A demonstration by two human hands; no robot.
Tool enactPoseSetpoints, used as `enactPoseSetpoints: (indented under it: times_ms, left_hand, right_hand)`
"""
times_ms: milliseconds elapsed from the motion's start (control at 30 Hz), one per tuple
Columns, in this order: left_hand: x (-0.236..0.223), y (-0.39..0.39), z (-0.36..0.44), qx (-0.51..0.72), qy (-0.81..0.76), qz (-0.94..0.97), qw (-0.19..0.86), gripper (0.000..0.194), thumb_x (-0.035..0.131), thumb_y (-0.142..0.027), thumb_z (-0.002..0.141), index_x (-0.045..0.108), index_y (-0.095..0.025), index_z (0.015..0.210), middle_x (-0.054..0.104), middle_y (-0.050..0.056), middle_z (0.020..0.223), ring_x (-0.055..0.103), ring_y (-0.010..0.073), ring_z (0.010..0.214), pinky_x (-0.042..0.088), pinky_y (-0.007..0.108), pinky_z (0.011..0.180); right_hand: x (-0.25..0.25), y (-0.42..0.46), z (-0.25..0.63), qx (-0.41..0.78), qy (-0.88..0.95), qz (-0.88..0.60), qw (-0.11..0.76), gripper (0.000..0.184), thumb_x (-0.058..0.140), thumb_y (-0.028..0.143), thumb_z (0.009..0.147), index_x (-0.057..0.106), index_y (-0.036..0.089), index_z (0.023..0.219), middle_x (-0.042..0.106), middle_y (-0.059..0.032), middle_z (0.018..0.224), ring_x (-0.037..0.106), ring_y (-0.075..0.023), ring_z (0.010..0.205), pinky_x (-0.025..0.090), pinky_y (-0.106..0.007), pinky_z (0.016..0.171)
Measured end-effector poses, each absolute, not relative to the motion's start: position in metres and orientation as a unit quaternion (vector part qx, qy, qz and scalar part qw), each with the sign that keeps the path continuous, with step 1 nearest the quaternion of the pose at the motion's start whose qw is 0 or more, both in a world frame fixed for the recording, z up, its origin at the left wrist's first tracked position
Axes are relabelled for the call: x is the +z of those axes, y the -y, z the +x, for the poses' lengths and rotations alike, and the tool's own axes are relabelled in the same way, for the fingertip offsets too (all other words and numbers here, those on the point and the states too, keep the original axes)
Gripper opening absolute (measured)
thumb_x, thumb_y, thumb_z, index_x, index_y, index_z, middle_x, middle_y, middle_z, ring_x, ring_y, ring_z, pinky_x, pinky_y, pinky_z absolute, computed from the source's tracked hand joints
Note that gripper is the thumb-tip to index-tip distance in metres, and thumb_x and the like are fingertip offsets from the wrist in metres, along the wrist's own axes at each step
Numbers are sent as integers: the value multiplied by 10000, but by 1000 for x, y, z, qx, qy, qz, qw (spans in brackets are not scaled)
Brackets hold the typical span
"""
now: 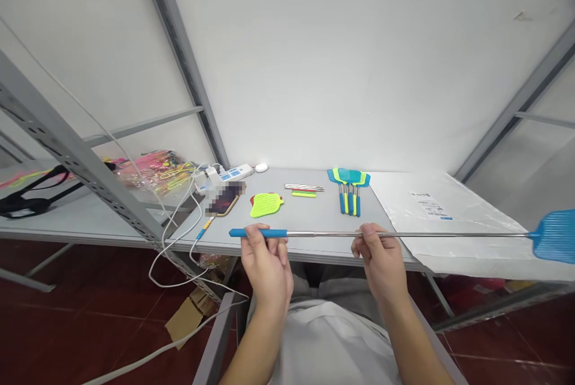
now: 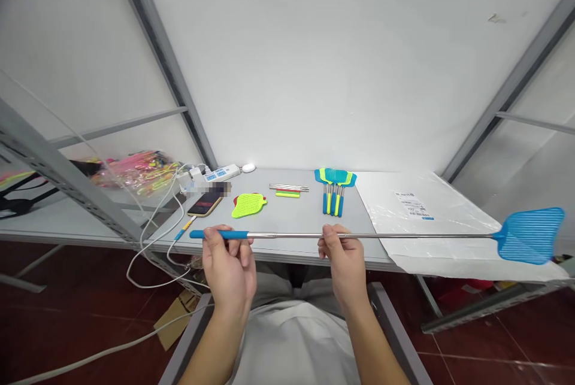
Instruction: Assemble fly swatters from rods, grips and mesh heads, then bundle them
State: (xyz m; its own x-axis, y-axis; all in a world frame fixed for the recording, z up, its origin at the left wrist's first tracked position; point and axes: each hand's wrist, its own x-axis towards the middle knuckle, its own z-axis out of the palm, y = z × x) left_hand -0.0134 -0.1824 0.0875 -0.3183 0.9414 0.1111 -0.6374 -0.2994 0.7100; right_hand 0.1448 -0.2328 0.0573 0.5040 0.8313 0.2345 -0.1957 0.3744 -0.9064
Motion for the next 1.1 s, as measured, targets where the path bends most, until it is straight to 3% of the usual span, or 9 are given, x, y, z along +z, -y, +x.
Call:
enactPoseSetpoints:
  times_ms: [167, 400, 567, 667, 800, 933, 1100]
  left_hand:
    - [91, 173, -29, 775, -270, 258, 510, 331, 608, -503, 890, 575, -179, 829, 327, -95, 506, 298, 36, 383, 267, 145, 379]
    - [81, 164, -36, 777, -274, 230, 519, 315, 595, -477, 907, 576, -172, 827, 330, -97, 502, 291, 40, 380, 290, 155, 389]
    - [64, 151, -41, 774, -303, 211, 514, 321, 617, -485, 888, 575, -173, 828, 335, -101, 514, 262, 36, 371, 306, 159, 389]
    - [55, 142, -47, 779, -314, 206, 502, 315, 613, -485, 888, 572, -179, 822, 330, -106, 514, 259, 40, 372, 400, 172, 454]
    - [46, 132, -57, 793, -337, 207, 463, 315, 573, -477, 913, 570, -191, 782, 324, -114, 490, 264, 48, 363, 531, 255, 676]
    - [42, 128, -65, 793, -360, 227, 436, 331, 551, -490, 920, 582, -198, 767, 344, -114, 472, 290, 56, 350, 540, 286, 763]
    - [43, 130, -70, 796, -344, 220, 447, 342, 511, -481, 946, 586, -197, 772, 332, -116, 468, 269, 54, 338, 537, 285, 819]
  right_hand:
    - [60, 236, 157, 361, 390, -437, 726, 260, 679, 403, 856, 650, 198, 699, 417, 45, 532, 396, -111, 542, 342, -285, 558]
    - [55, 240, 168, 343, 390, -445, 730, 180, 715, 347, 833, 668, 207, 730, 455, 33, 592, 405, -110, 566, 356, -287, 572]
    - [41, 233, 169, 342, 369, -457, 733, 214, 687, 372, 851, 665, 205, 719, 355, 51, 542, 412, -122, 555, 380, -301, 578]
    - [36, 228, 175, 316, 336, -462, 757, 235, 683, 375, 851, 654, 204, 692, 342, 52, 537, 383, -117, 535, 383, -298, 554]
    - [34, 227, 192, 313, 326, -474, 756, 214, 703, 317, 838, 649, 204, 664, 347, 49, 549, 356, -112, 531, 373, -296, 533]
    - [37, 232, 206, 330, 338, -483, 738, 213, 714, 291, 826, 651, 208, 640, 359, 41, 538, 374, -120, 538, 386, -309, 539]
    - [42, 235, 210, 341, 336, -466, 744, 127, 699, 299, 841, 714, 207, 756, 349, 51, 509, 370, -107, 509, 393, -298, 527]
